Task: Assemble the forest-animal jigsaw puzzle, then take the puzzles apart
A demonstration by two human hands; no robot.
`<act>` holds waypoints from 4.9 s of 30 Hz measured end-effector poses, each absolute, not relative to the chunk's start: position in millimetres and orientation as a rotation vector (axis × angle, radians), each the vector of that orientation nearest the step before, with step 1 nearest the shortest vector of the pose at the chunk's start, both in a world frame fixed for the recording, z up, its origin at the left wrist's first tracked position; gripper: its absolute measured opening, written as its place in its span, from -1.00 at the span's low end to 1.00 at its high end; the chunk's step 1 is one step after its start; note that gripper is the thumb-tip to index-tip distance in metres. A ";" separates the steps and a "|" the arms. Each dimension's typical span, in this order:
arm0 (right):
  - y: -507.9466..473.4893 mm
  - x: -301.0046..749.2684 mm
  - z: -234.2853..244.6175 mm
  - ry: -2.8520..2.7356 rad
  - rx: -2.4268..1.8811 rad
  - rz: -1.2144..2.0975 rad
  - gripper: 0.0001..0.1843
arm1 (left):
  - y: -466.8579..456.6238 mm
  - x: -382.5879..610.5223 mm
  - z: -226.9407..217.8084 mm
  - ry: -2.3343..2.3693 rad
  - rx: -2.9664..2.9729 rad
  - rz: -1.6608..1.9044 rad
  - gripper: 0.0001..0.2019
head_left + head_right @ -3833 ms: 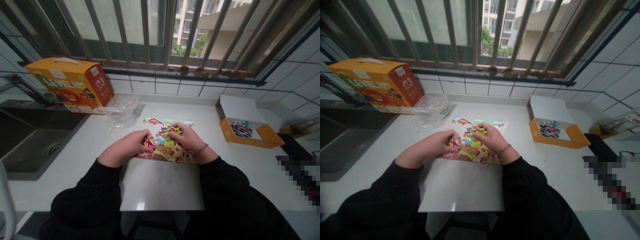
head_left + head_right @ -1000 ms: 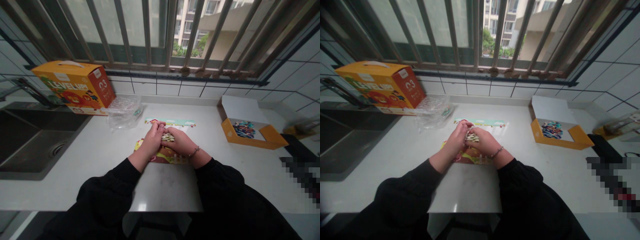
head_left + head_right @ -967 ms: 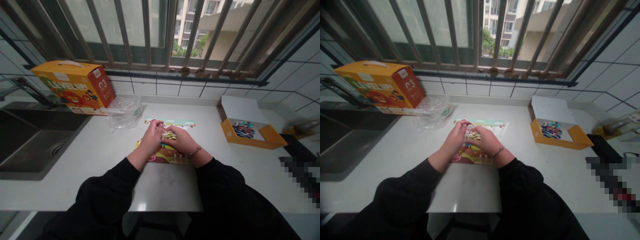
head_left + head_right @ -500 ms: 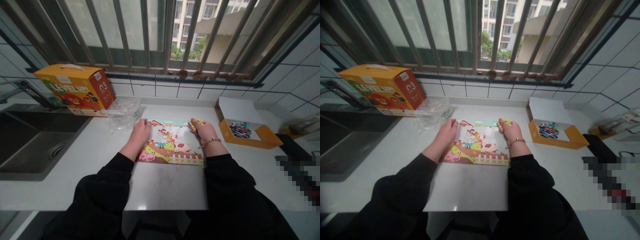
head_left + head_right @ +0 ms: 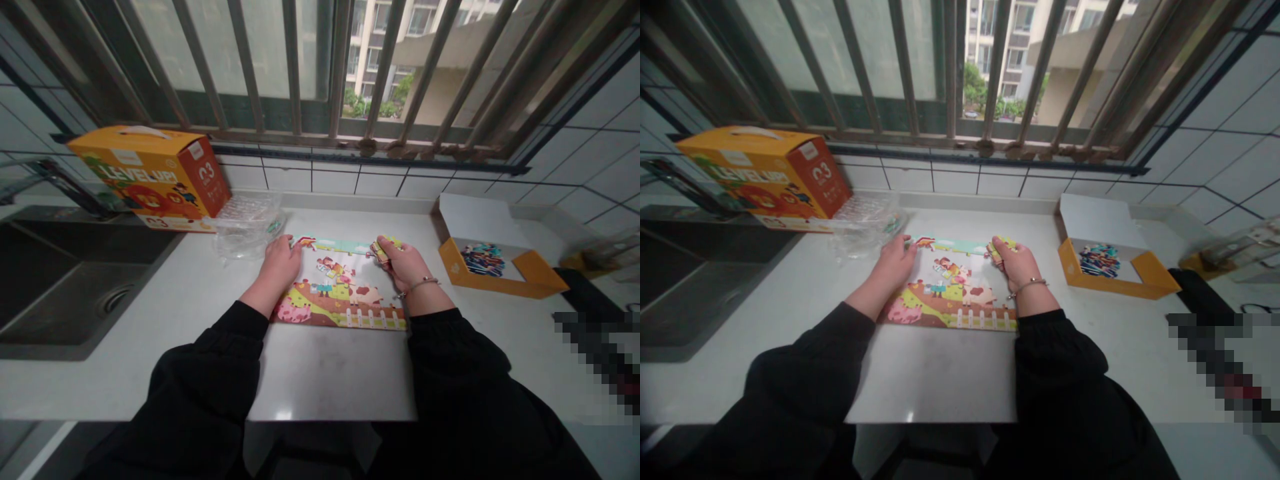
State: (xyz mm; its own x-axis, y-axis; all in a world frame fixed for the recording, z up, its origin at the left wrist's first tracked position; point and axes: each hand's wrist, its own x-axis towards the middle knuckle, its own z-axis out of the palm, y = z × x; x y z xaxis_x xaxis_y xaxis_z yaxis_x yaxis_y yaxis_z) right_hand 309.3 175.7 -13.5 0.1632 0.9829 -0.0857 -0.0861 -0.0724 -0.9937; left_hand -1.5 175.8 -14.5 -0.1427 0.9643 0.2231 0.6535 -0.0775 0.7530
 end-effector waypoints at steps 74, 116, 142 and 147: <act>150.6 266.3 1.4 -1.815 -1.583 0.641 -0.57 | 206.9 10.8 -16.3 1.253 2.542 0.660 -0.73; 151.5 260.0 5.5 -1.872 -1.685 0.592 -0.59 | 205.9 15.1 -20.7 1.431 2.435 0.686 -0.60; 146.8 257.5 8.3 -1.725 -1.396 0.738 -0.32 | 209.5 17.7 -19.8 1.389 1.675 1.281 -0.81; 150.0 255.9 2.8 -1.896 -1.433 0.703 -0.19 | 203.1 18.2 -17.3 1.492 1.866 1.102 -0.73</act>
